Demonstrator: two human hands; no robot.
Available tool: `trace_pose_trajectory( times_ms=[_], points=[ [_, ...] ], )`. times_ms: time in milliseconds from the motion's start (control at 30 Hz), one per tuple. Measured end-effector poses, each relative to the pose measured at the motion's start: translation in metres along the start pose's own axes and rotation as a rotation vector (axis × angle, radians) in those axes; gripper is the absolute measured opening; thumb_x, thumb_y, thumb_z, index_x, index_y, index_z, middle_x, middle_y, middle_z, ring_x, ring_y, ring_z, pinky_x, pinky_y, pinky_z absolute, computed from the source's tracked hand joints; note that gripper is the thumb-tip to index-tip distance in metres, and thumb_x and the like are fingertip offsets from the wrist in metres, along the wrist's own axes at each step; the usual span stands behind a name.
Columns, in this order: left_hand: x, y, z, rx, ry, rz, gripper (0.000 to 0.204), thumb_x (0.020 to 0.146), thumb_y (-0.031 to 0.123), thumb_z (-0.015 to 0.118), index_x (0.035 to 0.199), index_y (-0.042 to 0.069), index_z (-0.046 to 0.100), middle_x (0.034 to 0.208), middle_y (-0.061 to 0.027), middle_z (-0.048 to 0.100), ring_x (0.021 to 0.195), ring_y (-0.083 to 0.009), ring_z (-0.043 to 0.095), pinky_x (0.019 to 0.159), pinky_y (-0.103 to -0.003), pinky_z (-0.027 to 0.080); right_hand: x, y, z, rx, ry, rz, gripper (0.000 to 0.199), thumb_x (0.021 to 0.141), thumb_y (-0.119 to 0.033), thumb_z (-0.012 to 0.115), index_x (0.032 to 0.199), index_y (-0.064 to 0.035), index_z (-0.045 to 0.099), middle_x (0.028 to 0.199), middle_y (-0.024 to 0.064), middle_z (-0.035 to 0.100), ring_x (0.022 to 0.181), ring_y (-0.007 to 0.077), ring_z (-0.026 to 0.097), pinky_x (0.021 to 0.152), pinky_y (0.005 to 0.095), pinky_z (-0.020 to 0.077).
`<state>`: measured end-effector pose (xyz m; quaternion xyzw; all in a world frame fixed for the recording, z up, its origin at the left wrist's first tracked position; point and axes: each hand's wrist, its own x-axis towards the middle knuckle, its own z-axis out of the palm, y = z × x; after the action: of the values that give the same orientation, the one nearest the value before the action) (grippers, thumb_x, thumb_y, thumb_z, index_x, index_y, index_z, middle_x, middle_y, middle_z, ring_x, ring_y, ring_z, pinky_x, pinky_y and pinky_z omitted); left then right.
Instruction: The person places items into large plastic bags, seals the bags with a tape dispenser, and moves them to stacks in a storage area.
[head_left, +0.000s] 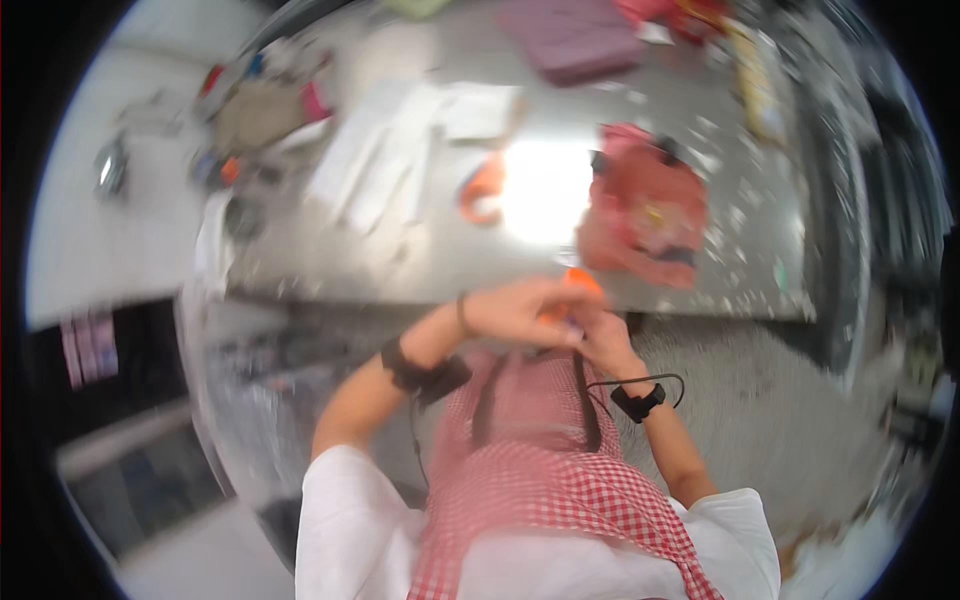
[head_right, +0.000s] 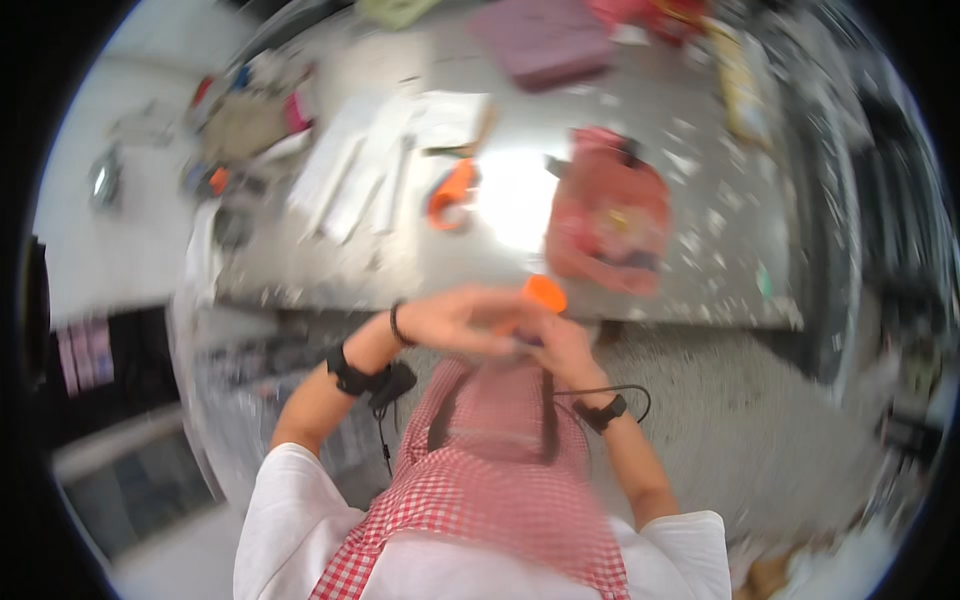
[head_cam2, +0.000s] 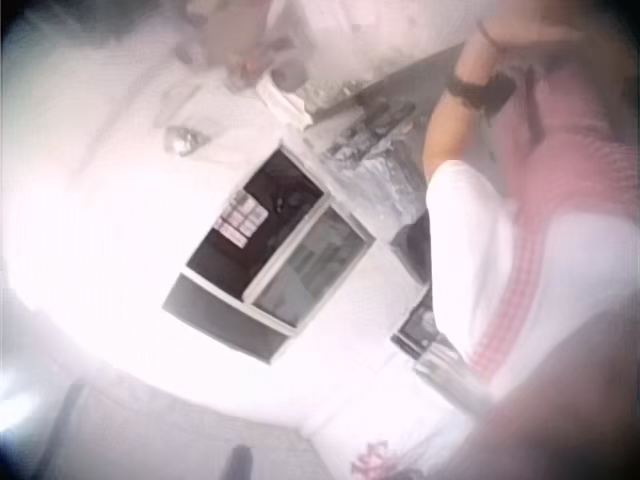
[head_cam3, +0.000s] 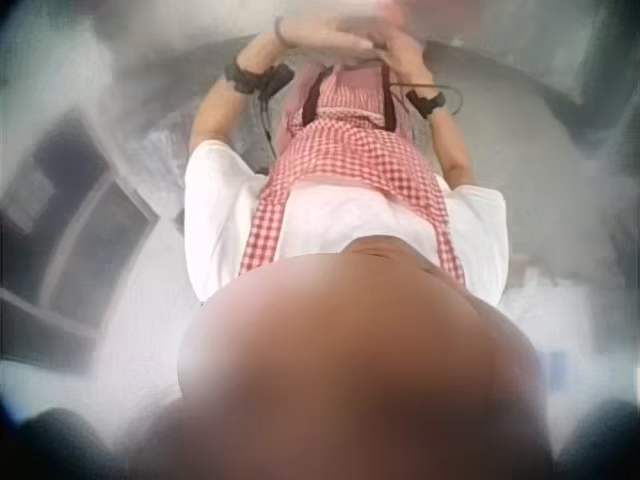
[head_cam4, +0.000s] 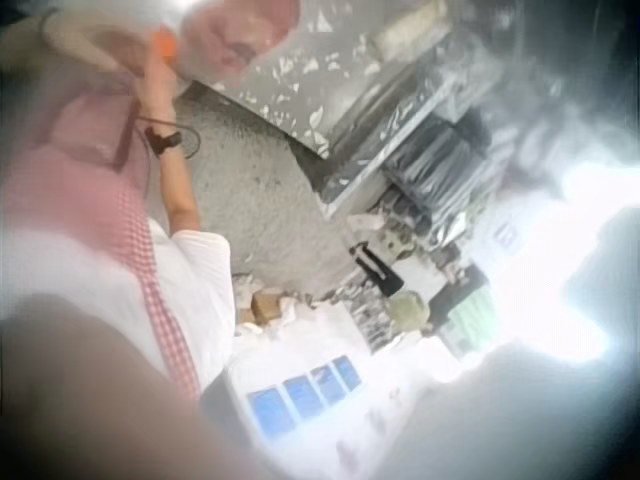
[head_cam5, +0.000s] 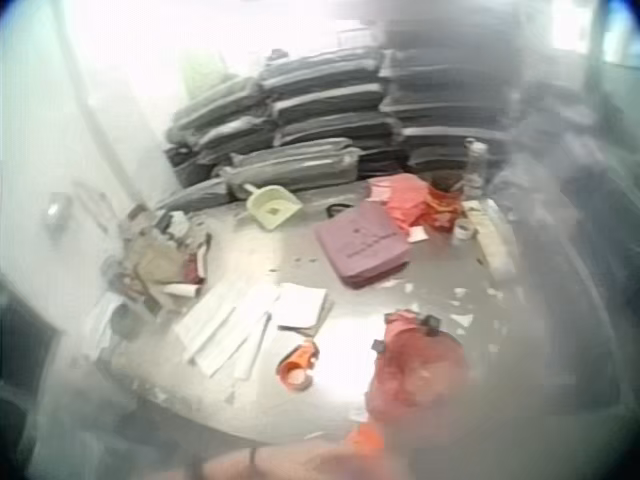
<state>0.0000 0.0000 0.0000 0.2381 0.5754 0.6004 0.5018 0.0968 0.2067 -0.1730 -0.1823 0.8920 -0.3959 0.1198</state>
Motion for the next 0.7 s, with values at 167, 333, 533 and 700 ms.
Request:
trace_pose_trajectory(
  times_ms=[167,333,533,700],
  points=[
    [-0.207,-0.053,0.057,-0.144,0.724,-0.016,0.053,0.088,0.018,0.066,0.134,0.003,0.044,0.122,-0.0118,0.058,0.114,-0.0206,0.056,0.099,-0.036,0.045,0.146,-0.044,0.062,-0.163,-0.030,-0.220,0.039,0.075,0.003,0.054,0.113,-0.0028,0.052,0.097,0.0202,0.060,0.088,0.0394,0.058,0.074,0.0464,0.0465],
    [-0.332,-0.132,0.242,-0.493,1.523,0.038,0.053,0.087,0.017,0.066,0.133,0.002,0.046,0.123,-0.0112,0.058,0.116,-0.0211,0.055,0.096,-0.036,0.045,0.174,0.013,0.162,-0.226,-0.041,-0.375,0.027,0.084,-0.004,0.047,0.110,-0.0021,0.055,0.101,0.0231,0.061,0.098,0.0395,0.058,0.084,0.0467,0.0449],
    [-0.377,-0.205,0.419,-0.565,2.011,-0.071,0.041,0.091,0.019,0.062,0.128,0.004,0.052,0.119,-0.0098,0.061,0.109,-0.0190,0.057,0.095,-0.033,0.046,0.180,-0.005,0.131,-0.939,-0.050,-0.432,0.038,0.079,-0.018,0.066,0.112,-0.0017,0.055,0.100,0.0212,0.063,0.087,0.0358,0.064,0.074,0.0442,0.0524],
    [-0.360,-0.269,0.580,-0.597,2.176,-0.166,0.036,0.091,0.019,0.062,0.123,0.004,0.056,0.117,-0.0071,0.061,0.108,-0.0191,0.057,0.095,-0.035,0.045,0.101,-0.137,0.201,-0.761,-0.422,-0.706,0.046,0.078,-0.015,0.070,0.114,-0.0020,0.045,0.105,0.0232,0.052,0.094,0.0410,0.057,0.076,0.0452,0.0492]
  ],
)
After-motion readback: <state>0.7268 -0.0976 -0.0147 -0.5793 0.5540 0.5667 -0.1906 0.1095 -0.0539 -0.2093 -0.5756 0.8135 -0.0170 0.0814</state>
